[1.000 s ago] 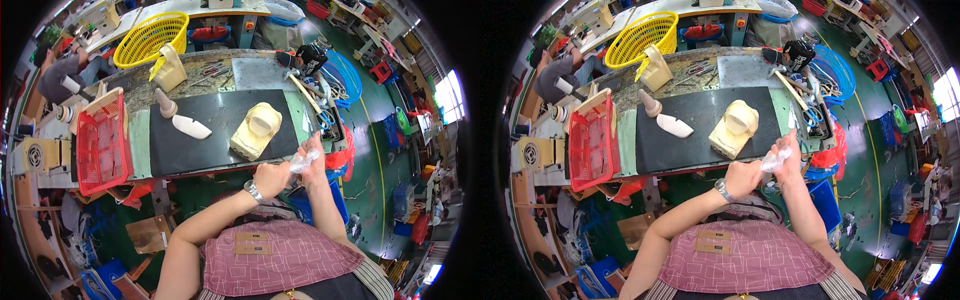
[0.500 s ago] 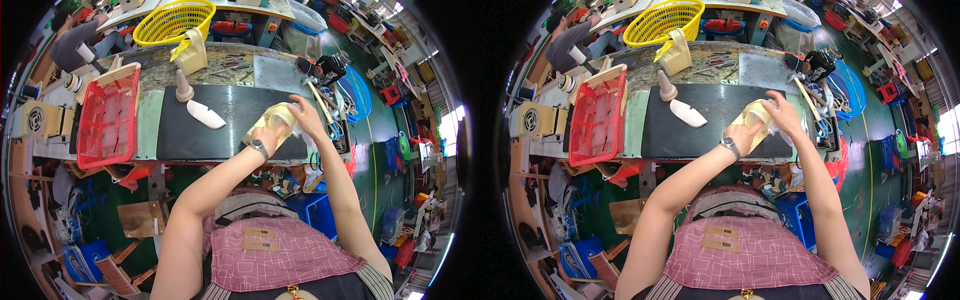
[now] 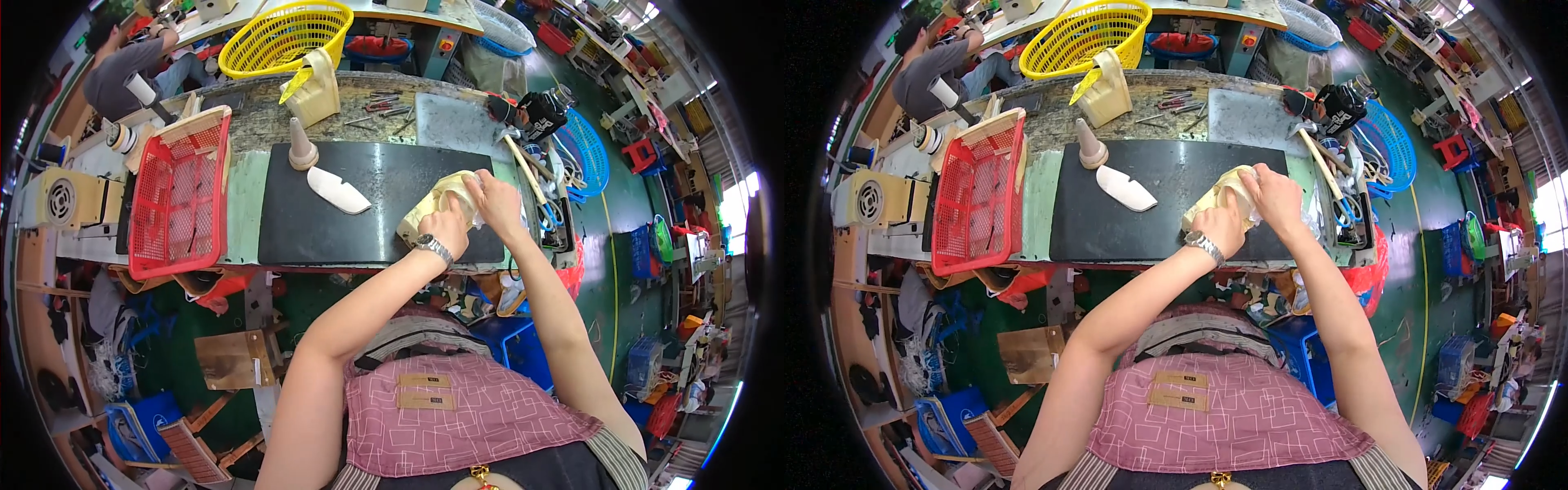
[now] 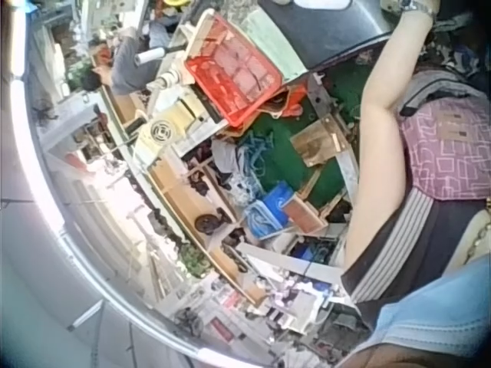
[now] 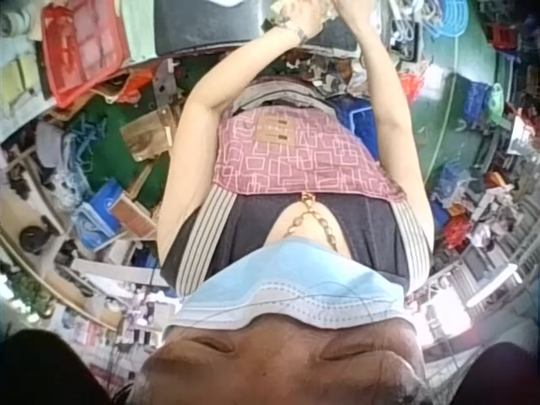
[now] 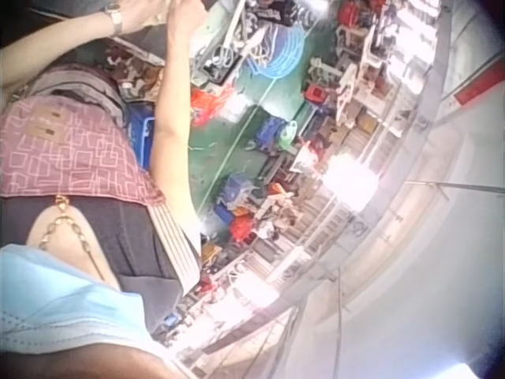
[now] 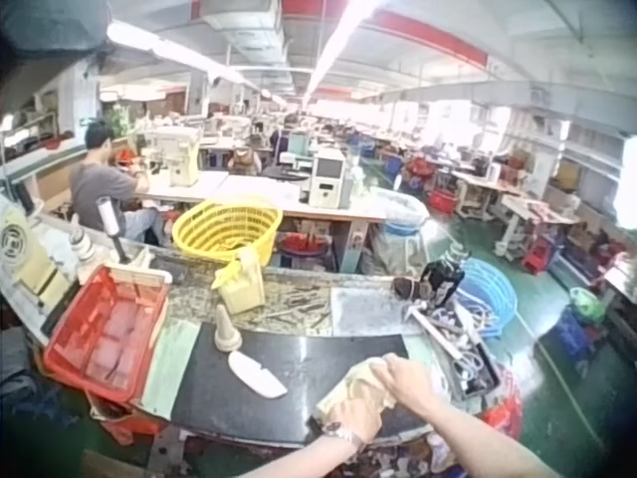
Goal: Cleaning the workstation and then wrapping shoe lasts in plastic film for storage or transport.
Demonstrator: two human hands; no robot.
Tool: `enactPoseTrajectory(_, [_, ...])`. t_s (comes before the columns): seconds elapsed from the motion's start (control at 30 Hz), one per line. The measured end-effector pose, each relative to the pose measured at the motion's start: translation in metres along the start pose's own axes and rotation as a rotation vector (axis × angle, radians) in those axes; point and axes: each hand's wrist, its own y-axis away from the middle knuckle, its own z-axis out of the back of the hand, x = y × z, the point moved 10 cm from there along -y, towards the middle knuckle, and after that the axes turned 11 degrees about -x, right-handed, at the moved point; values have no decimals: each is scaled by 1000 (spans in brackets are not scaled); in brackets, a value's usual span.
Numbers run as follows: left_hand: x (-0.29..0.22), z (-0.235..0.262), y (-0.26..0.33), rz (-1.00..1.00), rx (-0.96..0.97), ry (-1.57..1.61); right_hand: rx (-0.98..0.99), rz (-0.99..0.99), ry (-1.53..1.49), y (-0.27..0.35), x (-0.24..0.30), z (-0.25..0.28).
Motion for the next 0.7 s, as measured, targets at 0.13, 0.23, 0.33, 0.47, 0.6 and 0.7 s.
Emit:
enactPoseTrajectory(0.13, [15,-15,-15,170,51,201,24,-18,54,1,-1,-2])
enactPoseTrajectory(0.23, [13,-48,-10,462,375,829,17,-33,71,2,1,-3])
enactPoseTrajectory(0.33, [-2,-47,-6,419,392,813,-14,-26,63,2,-6,-4])
enactPoseTrajectory(0.47, [0,-38,-5,273,172,326,-27,-25,33,2,-2,-4])
enactPoseTrajectory(0.6, [0,-29,-10,220,202,249,-43,-12,105,0,2,-1])
enactPoseTrajectory(0.7, [1,-27,-12,198,229,229,-31,-26,97,0,-1,-1])
